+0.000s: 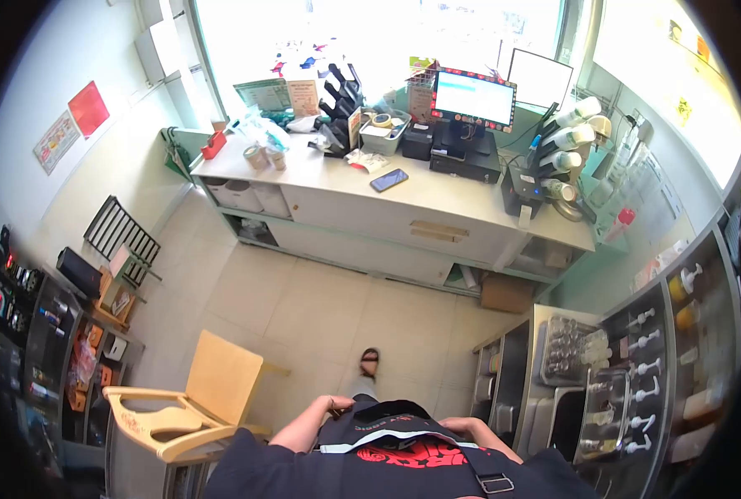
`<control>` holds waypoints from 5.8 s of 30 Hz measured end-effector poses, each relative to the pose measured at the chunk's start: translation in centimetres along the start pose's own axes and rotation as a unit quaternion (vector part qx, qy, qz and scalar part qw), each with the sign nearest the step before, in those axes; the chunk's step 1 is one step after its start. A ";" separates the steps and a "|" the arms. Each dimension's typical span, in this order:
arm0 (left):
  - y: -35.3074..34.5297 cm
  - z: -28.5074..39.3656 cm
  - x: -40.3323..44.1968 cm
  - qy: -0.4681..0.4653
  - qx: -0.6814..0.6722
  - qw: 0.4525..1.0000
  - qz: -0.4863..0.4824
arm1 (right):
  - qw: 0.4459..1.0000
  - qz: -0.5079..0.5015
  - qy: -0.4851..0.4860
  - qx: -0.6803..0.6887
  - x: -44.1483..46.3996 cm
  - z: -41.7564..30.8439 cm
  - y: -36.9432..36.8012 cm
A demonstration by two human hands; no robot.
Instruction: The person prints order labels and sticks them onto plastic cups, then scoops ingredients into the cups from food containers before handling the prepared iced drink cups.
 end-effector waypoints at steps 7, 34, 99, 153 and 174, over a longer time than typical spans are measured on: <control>18.4 23.3 0.0 -0.320 0.098 0.918 0.214 | 0.947 0.245 0.163 -0.125 -0.4 -10.2 18.2; 47.6 78.4 -42.1 -0.858 -0.340 0.378 0.073 | -0.311 0.476 0.782 0.253 -70.5 -56.1 17.7; 17.3 93.5 14.7 -0.452 -0.108 0.829 0.312 | 0.615 0.603 0.399 0.315 -32.0 -30.0 71.3; 16.1 121.6 -9.6 -0.794 0.323 0.437 0.272 | 0.204 0.849 0.482 -0.067 -73.2 -40.8 59.3; 14.4 111.6 -11.4 -0.695 -0.091 0.706 -0.106 | 0.067 0.743 0.624 -0.231 -74.0 -34.4 46.5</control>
Point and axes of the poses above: each hand's wrist, its own x-axis towards the middle knuckle, its own y-axis out of the back of the hand, z = x × y, the point moved 8 cm from there along x, towards the middle knuckle, and after that the axes turned 3 degrees about -y, right-handed, at the moved point
